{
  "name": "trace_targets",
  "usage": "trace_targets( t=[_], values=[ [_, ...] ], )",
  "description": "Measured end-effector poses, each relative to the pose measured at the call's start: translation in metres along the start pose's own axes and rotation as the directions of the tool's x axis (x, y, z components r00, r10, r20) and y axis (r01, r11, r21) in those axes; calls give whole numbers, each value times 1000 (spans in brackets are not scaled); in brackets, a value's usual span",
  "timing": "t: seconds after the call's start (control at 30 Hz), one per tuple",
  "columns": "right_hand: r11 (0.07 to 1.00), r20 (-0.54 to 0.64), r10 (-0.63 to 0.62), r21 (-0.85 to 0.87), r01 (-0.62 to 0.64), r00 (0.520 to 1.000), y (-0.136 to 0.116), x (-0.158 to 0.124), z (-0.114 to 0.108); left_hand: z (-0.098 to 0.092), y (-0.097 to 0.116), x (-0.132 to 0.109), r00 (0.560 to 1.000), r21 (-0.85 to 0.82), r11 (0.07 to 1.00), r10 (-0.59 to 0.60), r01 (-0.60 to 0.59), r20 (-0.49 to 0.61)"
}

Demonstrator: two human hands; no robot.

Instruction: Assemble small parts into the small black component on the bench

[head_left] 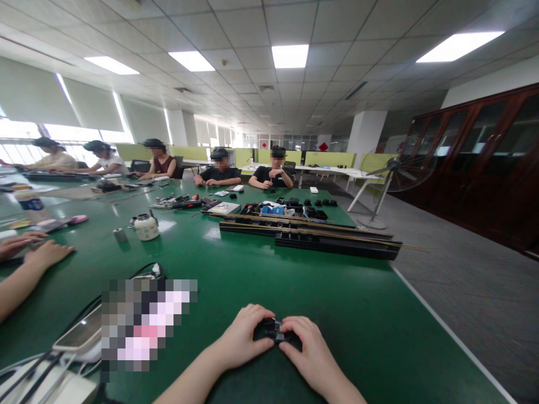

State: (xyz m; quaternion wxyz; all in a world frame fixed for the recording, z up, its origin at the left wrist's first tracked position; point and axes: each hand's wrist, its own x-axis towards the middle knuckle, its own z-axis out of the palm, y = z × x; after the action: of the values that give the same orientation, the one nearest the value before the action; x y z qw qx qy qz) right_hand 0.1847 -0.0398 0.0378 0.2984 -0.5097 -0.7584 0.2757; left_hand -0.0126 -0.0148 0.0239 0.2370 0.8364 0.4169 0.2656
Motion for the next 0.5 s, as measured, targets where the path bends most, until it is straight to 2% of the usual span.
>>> trace_targets(
  t=[0.1,0.3,0.5],
  values=[
    [999,-26,18,49,-16,999,3,1,1,-1,1,0,1000,8,1000,-7,7,9],
    [966,-83,136,231,-113,987,12,5,2,-2,2,1,1000,11,1000,-15,15,16],
    [899,-149,163,429,-85,975,20,9,1,-3,4,2,1000,8,1000,-21,21,10]
  ],
)
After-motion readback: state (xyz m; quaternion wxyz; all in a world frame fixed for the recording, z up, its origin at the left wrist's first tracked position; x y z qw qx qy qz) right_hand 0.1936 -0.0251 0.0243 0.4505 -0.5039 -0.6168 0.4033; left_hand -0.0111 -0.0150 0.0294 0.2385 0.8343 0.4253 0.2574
